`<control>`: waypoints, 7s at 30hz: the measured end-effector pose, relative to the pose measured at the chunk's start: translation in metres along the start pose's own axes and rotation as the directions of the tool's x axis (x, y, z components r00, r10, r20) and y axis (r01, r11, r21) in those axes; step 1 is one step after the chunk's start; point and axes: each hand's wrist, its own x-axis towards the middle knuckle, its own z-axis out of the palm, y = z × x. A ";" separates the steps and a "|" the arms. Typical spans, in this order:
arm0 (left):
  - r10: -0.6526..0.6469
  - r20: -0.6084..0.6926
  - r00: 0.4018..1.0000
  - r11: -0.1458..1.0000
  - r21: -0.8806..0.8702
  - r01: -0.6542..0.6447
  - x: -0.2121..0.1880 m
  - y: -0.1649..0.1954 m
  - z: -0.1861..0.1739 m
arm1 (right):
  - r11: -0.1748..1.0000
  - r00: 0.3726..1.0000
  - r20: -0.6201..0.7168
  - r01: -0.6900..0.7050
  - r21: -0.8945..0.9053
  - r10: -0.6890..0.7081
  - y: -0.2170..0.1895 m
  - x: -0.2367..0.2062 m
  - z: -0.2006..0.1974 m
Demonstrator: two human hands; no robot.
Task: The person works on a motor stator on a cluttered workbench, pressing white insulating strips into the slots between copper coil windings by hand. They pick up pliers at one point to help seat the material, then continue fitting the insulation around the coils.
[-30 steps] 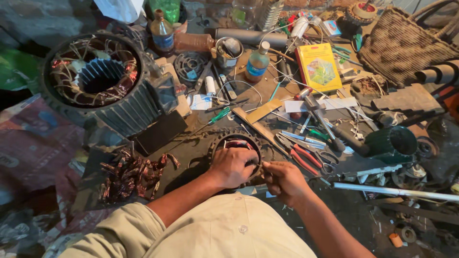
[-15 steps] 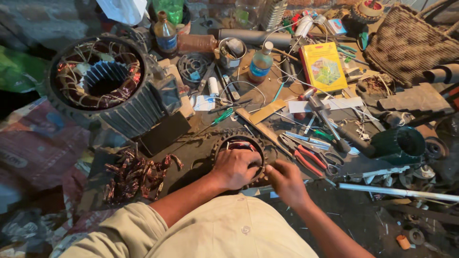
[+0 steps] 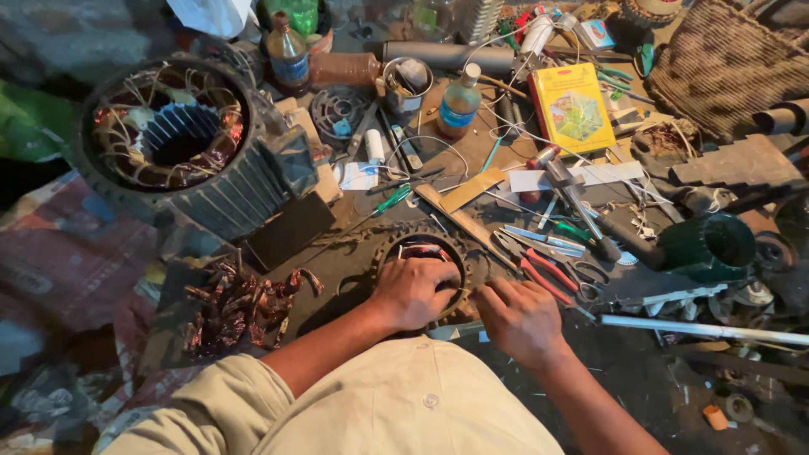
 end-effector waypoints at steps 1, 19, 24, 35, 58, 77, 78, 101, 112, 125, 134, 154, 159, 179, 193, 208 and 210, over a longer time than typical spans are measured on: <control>-0.007 -0.003 1.000 1.000 0.000 0.007 0.000 0.000 0.000 | 0.979 0.990 0.028 -0.144 0.143 0.141 0.001 -0.004 0.009; 0.027 -0.033 0.999 0.999 0.031 -0.026 0.002 0.000 0.002 | 0.994 0.999 -0.032 -0.032 0.100 0.036 0.004 -0.004 0.001; -0.052 0.002 0.999 0.999 0.013 0.052 0.001 0.000 0.000 | 0.071 0.610 0.543 -0.700 0.711 0.577 0.002 -0.006 0.032; 0.005 -0.071 0.997 0.999 -0.040 -0.008 0.000 -0.025 -0.041 | 0.440 0.794 0.329 -0.571 0.693 0.512 0.004 -0.008 0.027; 0.185 0.006 0.983 0.979 0.092 -0.184 0.006 -0.014 -0.015 | 0.385 0.817 0.390 -0.553 0.739 0.424 0.009 0.019 0.011; 0.237 -0.003 0.971 0.958 0.166 -0.233 0.008 -0.003 -0.009 | -0.080 0.603 0.613 -0.676 0.732 0.510 0.031 -0.012 0.026; 0.239 -0.012 0.971 0.959 0.157 -0.234 0.007 -0.003 -0.009 | 0.204 0.695 0.445 -0.640 0.740 0.564 0.025 -0.008 0.016; 0.179 -0.177 0.968 0.970 0.195 -0.144 -0.002 0.020 0.007 | 0.787 0.755 0.326 -0.615 0.052 0.568 0.123 -0.062 0.030; 0.092 -0.289 0.953 0.982 0.187 -0.038 -0.008 0.023 0.026 | 0.917 0.809 0.453 -0.395 -0.050 0.373 0.163 -0.078 0.065; 0.206 -0.426 0.881 0.937 0.345 -0.052 -0.017 0.025 0.045 | -0.486 0.642 0.700 -0.526 0.698 0.312 0.175 -0.100 0.024; 0.214 -0.430 0.877 0.936 0.347 -0.058 -0.016 0.028 0.044 | -0.691 0.843 0.472 -0.180 0.700 0.259 0.182 -0.104 0.027; 0.177 -0.438 0.881 0.912 0.410 0.021 -0.016 0.034 0.049 | 0.900 0.800 0.598 -0.232 0.369 -0.038 0.116 -0.071 -0.033; 0.178 -0.451 0.875 0.923 0.385 0.010 -0.017 0.035 0.049 | 0.889 0.871 0.484 -0.151 0.432 -0.087 0.116 -0.066 -0.031; 0.229 -0.436 0.870 0.866 0.500 0.023 -0.017 0.037 0.052 | 0.900 0.837 0.546 -0.213 0.380 -0.033 0.145 -0.082 0.007; 0.236 -0.438 0.867 0.855 0.518 0.029 -0.016 0.039 0.054 | 0.828 0.861 0.506 -0.239 0.507 -0.062 0.131 -0.069 -0.011; 0.226 -0.428 0.875 0.850 0.526 0.037 -0.017 0.038 0.055 | 0.779 0.660 0.751 -0.461 0.424 -0.018 0.121 -0.051 -0.025; 0.222 -0.440 0.870 0.858 0.513 0.040 -0.017 0.039 0.056 | 0.916 0.935 0.302 0.051 0.397 -0.183 0.130 -0.062 -0.018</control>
